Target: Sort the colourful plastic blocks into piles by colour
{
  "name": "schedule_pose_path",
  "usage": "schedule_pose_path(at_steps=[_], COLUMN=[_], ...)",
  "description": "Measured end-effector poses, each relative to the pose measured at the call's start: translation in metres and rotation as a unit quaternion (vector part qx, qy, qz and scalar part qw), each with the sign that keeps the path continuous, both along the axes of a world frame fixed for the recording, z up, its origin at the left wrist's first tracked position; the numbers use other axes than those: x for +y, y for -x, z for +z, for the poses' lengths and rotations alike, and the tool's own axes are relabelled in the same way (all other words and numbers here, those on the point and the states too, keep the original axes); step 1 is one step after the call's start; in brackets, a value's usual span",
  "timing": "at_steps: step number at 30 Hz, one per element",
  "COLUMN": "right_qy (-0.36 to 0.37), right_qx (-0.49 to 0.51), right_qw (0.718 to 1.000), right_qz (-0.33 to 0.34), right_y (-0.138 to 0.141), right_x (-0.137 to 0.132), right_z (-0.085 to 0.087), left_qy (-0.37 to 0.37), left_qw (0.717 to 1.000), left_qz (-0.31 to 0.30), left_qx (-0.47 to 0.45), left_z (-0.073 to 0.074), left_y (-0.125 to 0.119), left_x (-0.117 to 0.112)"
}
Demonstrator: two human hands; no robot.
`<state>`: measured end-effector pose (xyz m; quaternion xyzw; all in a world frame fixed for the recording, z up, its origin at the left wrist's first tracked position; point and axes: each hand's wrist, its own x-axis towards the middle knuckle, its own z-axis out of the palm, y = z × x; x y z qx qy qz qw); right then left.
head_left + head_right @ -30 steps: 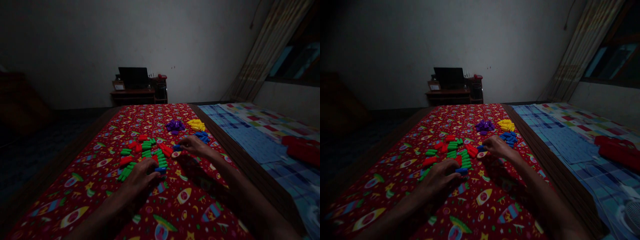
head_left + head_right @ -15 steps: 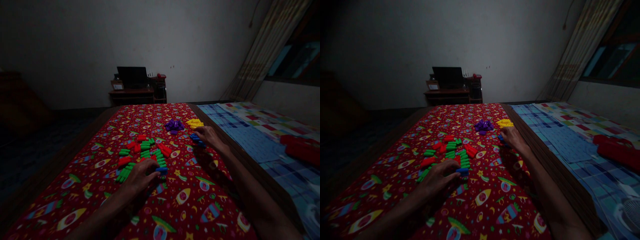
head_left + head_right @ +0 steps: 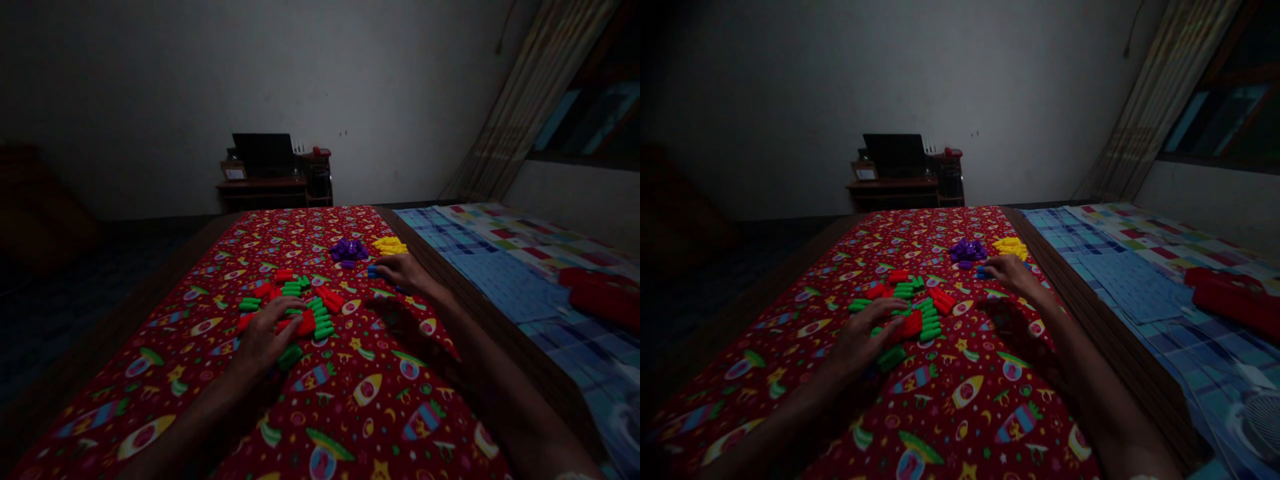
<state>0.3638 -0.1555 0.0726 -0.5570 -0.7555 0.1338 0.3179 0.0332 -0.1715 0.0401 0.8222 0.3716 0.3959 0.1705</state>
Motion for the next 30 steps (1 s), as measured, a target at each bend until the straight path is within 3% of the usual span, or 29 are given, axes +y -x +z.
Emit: schedule_pose_path(at_steps=[3,5,8,13,20,25,30], right_qy=[0.044,0.106,0.185,0.171,-0.010,0.004,0.040], right_qx=[0.067,0.121,0.182,0.183,0.091,0.031,0.004], right_qw=[0.992,0.982,0.962,0.960,0.948,0.974,0.971], right_qz=[-0.097,-0.102,-0.081,-0.123,-0.305,-0.223,-0.234], right_y=[-0.063,-0.090,-0.107,-0.109,-0.090,-0.069,-0.067], right_x=[0.012,0.010,0.004,0.002,0.010,0.016,0.015], right_z=[-0.010,-0.021,-0.034,-0.038,-0.038,-0.050,-0.051], left_qy=[-0.035,-0.033,-0.008,0.022,0.037,0.035,0.044], left_qw=[0.999,0.998,0.994,0.988,0.982,0.974,0.966], left_qz=[0.028,0.061,0.105,0.153,0.183,0.219,0.245], left_qx=[0.003,0.006,0.002,0.004,0.015,0.049,0.062], left_z=[0.004,0.004,0.001,-0.011,-0.027,-0.034,-0.039], left_y=[0.014,0.025,0.043,0.067,0.083,0.099,0.110], left_x=[0.021,0.035,0.052,0.069,0.081,0.086,0.090])
